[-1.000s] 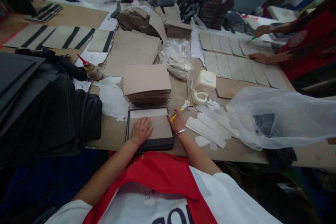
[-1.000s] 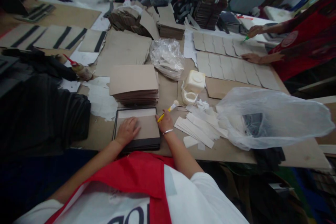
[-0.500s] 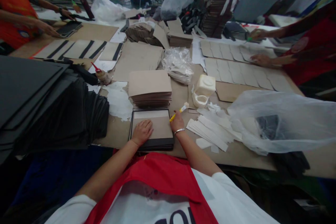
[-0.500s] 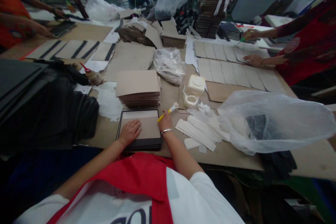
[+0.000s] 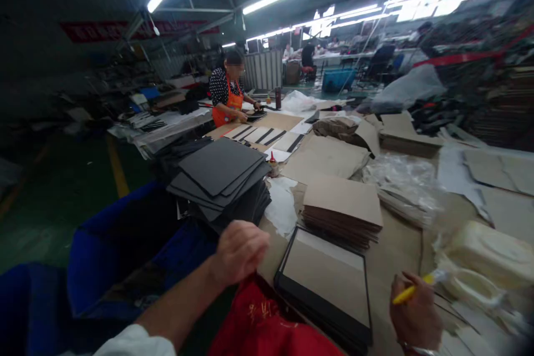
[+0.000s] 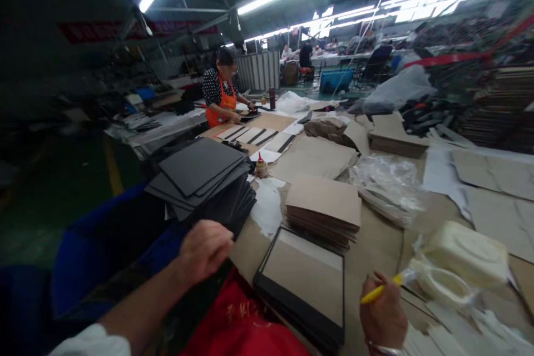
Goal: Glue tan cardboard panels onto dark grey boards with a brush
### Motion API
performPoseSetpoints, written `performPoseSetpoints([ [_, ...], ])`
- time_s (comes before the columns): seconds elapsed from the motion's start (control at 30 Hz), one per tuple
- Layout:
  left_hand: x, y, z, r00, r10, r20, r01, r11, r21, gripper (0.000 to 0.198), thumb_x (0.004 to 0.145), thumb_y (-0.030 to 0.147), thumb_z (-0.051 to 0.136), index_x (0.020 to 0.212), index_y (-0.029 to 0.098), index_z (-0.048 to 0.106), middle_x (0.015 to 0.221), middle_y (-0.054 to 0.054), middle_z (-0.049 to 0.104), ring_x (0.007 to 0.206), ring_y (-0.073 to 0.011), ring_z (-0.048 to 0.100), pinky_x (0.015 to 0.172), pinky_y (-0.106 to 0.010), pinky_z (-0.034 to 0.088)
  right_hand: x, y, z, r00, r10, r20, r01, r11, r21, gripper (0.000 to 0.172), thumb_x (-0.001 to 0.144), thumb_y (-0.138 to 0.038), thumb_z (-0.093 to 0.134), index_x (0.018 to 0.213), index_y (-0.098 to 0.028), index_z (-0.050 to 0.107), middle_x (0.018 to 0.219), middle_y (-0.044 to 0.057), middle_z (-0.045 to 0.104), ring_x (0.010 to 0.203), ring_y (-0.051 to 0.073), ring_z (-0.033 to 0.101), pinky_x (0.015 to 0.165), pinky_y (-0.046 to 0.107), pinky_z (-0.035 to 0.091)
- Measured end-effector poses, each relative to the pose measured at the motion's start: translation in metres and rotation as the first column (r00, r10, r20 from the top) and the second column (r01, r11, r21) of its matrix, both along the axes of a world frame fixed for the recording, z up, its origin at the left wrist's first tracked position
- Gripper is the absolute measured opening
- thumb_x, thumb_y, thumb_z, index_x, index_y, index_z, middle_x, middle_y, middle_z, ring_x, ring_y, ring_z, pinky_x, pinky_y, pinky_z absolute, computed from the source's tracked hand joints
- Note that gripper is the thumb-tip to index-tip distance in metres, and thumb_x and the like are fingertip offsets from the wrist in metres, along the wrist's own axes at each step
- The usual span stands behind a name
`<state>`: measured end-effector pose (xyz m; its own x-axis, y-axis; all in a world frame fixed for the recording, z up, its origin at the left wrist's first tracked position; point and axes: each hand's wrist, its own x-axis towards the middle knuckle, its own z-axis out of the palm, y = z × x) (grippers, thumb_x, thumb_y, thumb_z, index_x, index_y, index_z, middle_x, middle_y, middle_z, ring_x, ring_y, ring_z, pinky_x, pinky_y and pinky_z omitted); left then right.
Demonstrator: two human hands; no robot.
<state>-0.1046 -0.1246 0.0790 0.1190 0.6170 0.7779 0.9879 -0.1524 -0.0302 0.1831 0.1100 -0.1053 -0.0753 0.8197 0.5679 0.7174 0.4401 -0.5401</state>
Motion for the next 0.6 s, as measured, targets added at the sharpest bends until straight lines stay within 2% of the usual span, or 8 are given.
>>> performPoseSetpoints([
  [0.03,-0.020,-0.013,0.025,0.989,0.150,-0.002,-0.150,0.987,0.057,0.033,0.079,0.017,0.059,0.111,0.023,0.053,0.091,-0.003,0.066,0.090,-0.0159,0.061,0.087,-0.031,0.048,-0.003,-0.005,0.012,1.000,0.012,-0.011,-0.012,0.999,0.048,0.038,0.080,-0.047,0.042,0.117,-0.042,0.047,0.082,0.008,0.059,0.053,0.027,0.056,0.042,0.038,0.033],
  [0.1,-0.069,-0.026,0.061,0.903,0.429,0.039,-0.430,0.899,0.083,0.030,0.081,0.026,0.057,0.111,0.022,0.054,0.104,-0.007,0.064,0.105,-0.0201,0.057,0.096,-0.037,0.042,-0.015,-0.017,0.040,0.999,0.046,-0.013,-0.043,0.986,0.162,0.040,0.080,-0.046,0.049,0.120,-0.043,0.047,0.080,0.007,0.060,0.053,0.026,0.057,0.042,0.037,0.034],
  [0.17,-0.125,-0.020,0.081,0.795,0.604,0.054,-0.599,0.796,-0.085,0.042,0.082,0.039,0.055,0.118,0.018,0.053,0.125,-0.011,0.055,0.120,-0.0245,0.047,0.104,-0.041,0.034,-0.033,-0.029,0.067,0.988,0.152,-0.014,-0.143,0.952,0.272,0.041,0.078,-0.044,0.056,0.118,-0.041,0.048,0.073,0.006,0.061,0.052,0.024,0.058,0.043,0.037,0.037],
  [0.27,-0.205,0.003,0.091,0.595,0.801,0.067,-0.718,0.567,-0.405,0.070,0.072,0.052,0.061,0.125,0.007,0.048,0.135,-0.021,0.046,0.127,-0.0319,0.040,0.104,-0.043,0.033,-0.062,-0.045,0.099,0.916,0.401,0.002,-0.371,0.845,0.386,0.038,0.078,-0.038,0.062,0.113,-0.035,0.050,0.069,0.003,0.063,0.053,0.020,0.061,0.045,0.033,0.044],
  [0.33,-0.244,0.015,0.096,0.487,0.871,0.065,-0.640,0.406,-0.652,0.070,0.067,0.056,0.063,0.115,0.006,0.055,0.127,-0.022,0.054,0.119,-0.0323,0.050,0.096,-0.038,0.041,-0.077,-0.054,0.111,0.850,0.527,0.027,-0.491,0.772,0.404,0.033,0.080,-0.033,0.061,0.110,-0.030,0.050,0.073,0.002,0.065,0.056,0.017,0.063,0.049,0.029,0.049],
  [0.43,-0.267,0.019,0.111,0.470,0.882,0.029,-0.560,0.324,-0.762,0.060,0.062,0.060,0.064,0.092,0.009,0.063,0.109,-0.017,0.065,0.105,-0.0305,0.060,0.088,-0.034,0.046,-0.085,-0.064,0.118,0.808,0.588,0.037,-0.555,0.737,0.387,0.027,0.082,-0.028,0.059,0.107,-0.024,0.050,0.080,0.004,0.066,0.062,0.015,0.065,0.055,0.027,0.052],
  [0.53,-0.262,0.007,0.126,0.489,0.872,0.001,-0.588,0.330,-0.738,0.065,0.067,0.065,0.055,0.089,0.004,0.060,0.107,-0.018,0.064,0.105,-0.0320,0.059,0.088,-0.042,0.045,-0.076,-0.068,0.117,0.844,0.537,0.009,-0.504,0.786,0.358,0.025,0.083,-0.026,0.058,0.106,-0.022,0.050,0.082,0.004,0.065,0.064,0.014,0.064,0.059,0.026,0.053],
  [0.6,-0.257,-0.001,0.129,0.471,0.882,-0.006,-0.611,0.321,-0.723,0.072,0.071,0.068,0.043,0.092,0.000,0.057,0.107,-0.022,0.060,0.111,-0.0397,0.053,0.086,-0.052,0.043,-0.063,-0.069,0.115,0.878,0.479,-0.021,-0.448,0.835,0.320,0.023,0.083,-0.025,0.057,0.104,-0.021,0.049,0.084,0.004,0.065,0.067,0.014,0.064,0.063,0.027,0.053],
])
